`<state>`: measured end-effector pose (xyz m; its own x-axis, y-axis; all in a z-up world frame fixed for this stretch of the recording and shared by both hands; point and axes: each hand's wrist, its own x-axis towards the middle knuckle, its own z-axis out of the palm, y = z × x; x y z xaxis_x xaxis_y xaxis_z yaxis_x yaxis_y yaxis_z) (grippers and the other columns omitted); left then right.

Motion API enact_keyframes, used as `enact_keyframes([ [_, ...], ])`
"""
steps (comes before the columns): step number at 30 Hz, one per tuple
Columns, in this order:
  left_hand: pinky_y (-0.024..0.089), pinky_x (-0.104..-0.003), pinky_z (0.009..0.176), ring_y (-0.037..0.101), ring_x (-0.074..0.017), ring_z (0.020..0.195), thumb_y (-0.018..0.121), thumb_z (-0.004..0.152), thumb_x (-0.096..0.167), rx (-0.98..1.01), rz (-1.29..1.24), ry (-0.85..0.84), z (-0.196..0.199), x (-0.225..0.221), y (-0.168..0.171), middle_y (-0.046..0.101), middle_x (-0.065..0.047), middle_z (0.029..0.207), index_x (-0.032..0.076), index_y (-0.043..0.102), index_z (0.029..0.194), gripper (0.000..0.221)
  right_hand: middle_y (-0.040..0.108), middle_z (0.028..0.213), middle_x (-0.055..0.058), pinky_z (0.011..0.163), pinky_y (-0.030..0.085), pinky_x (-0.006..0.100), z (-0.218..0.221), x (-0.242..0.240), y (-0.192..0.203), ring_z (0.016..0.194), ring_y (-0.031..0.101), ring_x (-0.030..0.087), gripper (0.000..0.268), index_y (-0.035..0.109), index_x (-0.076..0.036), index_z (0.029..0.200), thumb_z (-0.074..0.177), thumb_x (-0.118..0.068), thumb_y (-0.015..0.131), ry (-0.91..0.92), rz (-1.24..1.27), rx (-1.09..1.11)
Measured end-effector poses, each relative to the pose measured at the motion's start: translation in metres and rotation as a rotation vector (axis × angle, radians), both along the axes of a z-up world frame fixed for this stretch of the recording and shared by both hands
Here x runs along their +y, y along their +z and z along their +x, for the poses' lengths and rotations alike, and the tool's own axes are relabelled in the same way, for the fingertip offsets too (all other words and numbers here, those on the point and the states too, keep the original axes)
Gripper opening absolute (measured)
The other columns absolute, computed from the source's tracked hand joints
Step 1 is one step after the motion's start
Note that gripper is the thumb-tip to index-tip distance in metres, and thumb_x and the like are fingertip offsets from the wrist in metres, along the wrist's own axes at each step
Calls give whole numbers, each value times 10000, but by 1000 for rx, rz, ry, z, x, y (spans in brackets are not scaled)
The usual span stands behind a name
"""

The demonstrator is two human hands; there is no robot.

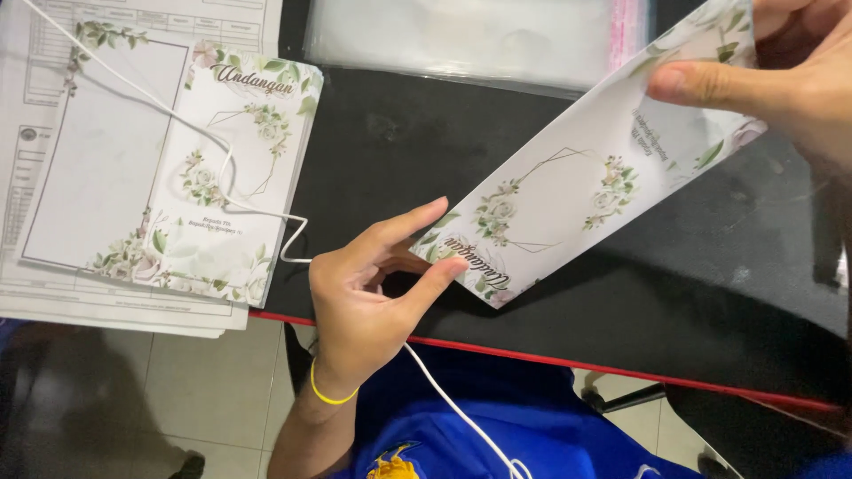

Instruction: The person folds paper invitations by hand and slides them into plastic sleeves on a workspace.

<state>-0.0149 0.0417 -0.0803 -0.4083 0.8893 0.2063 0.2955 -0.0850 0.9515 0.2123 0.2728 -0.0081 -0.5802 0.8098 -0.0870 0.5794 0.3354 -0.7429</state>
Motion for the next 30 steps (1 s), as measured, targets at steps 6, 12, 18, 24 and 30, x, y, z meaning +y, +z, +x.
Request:
enact_keyframes([
  [6, 600, -137, 717, 694, -42, 700, 884, 828, 33, -33, 33, 15, -1, 0, -2, 796, -39, 1007, 74, 728, 1194, 401, 671, 1310, 61, 1018, 398, 361, -26, 4, -1, 1175, 625, 217, 409, 608, -114, 1342, 985, -313, 628, -178, -211, -249],
  [12, 636, -150, 768, 718, -57, 754, 883, 825, 20, -56, 61, 6, -2, 1, -2, 790, -82, 1108, 65, 730, 1180, 390, 687, 1292, 100, 1081, 496, 378, -8, 16, -21, 1171, 673, 262, 355, 622, -64, 1332, 1016, -218, 574, -121, -266, -165],
  [18, 650, -165, 779, 746, -89, 780, 882, 821, 14, -32, 68, 8, -2, 2, -1, 782, -109, 1136, 52, 728, 1177, 390, 715, 1232, 65, 985, 578, 260, 3, 16, -29, 1116, 720, 166, 213, 666, -60, 1215, 1039, -175, 703, -21, -107, 26],
  [24, 658, -185, 774, 740, -103, 817, 825, 871, 26, -3, 73, 35, -1, 2, 2, 772, -123, 1153, 15, 709, 1201, 350, 717, 1273, 78, 965, 580, 250, 7, 19, -35, 1145, 730, 174, 264, 661, -57, 1223, 1054, -239, 749, -8, -40, 40],
  [30, 584, -192, 722, 598, -85, 732, 727, 952, 43, -20, 65, 110, -1, 1, -1, 764, -75, 1082, 31, 701, 1229, 278, 663, 974, 45, 714, 413, 236, 4, 8, -18, 828, 607, 131, 214, 637, -92, 1088, 996, -224, 778, -39, -79, -59],
])
